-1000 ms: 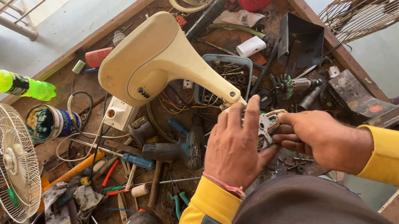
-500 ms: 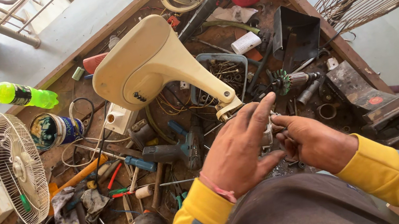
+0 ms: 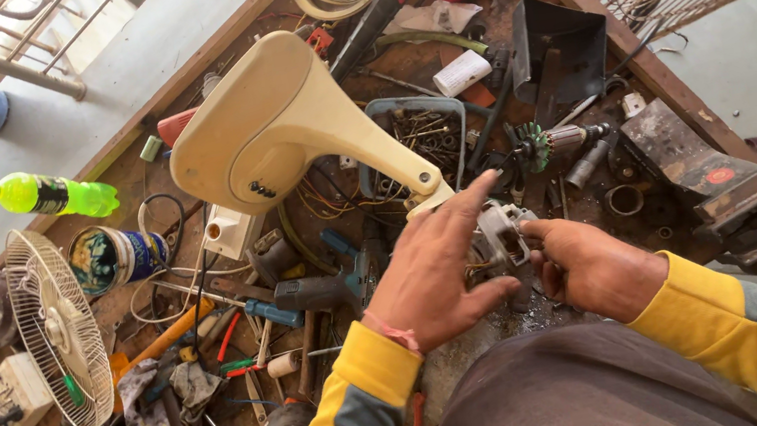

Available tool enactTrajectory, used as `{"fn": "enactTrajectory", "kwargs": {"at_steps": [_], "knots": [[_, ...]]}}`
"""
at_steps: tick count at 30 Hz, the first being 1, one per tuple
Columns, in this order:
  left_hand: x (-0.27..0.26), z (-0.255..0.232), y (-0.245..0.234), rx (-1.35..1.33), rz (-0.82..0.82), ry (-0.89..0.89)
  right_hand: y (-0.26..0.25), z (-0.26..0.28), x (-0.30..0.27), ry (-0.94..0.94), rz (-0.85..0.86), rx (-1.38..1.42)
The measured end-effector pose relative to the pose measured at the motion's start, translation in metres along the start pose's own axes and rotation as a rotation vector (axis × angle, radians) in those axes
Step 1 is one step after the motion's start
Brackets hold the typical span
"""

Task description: The person disassembles a small electrical component, uses a power drill to remove fasteners, and manipulates internal wires and parts. They retrieve small hardware from a drawer and continue adjusting the component on a cluttered workbench.

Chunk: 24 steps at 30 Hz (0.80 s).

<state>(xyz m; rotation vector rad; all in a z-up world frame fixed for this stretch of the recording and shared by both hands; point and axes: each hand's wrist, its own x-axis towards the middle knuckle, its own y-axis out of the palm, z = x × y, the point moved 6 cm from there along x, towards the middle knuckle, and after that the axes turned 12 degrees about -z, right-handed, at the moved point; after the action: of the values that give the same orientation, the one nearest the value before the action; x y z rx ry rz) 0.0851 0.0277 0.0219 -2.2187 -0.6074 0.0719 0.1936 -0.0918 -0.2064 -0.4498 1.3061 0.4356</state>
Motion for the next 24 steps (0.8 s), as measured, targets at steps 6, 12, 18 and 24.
{"fn": "enactTrajectory", "kwargs": {"at_steps": [6,12,18,24], "knots": [[-0.021,0.017,-0.033,0.017,-0.186,-0.128,0.001,-0.01,0.004,0.041,-0.015,0.018],[-0.034,0.021,-0.015,0.237,-0.029,-0.15,0.001,-0.011,-0.005,0.004,0.024,0.003],[-0.023,0.015,-0.001,0.484,-0.008,-0.144,-0.011,-0.015,-0.006,0.01,0.034,0.047],[-0.014,0.016,0.008,0.593,0.07,-0.111,-0.029,-0.028,0.006,0.039,0.088,0.066]]}}
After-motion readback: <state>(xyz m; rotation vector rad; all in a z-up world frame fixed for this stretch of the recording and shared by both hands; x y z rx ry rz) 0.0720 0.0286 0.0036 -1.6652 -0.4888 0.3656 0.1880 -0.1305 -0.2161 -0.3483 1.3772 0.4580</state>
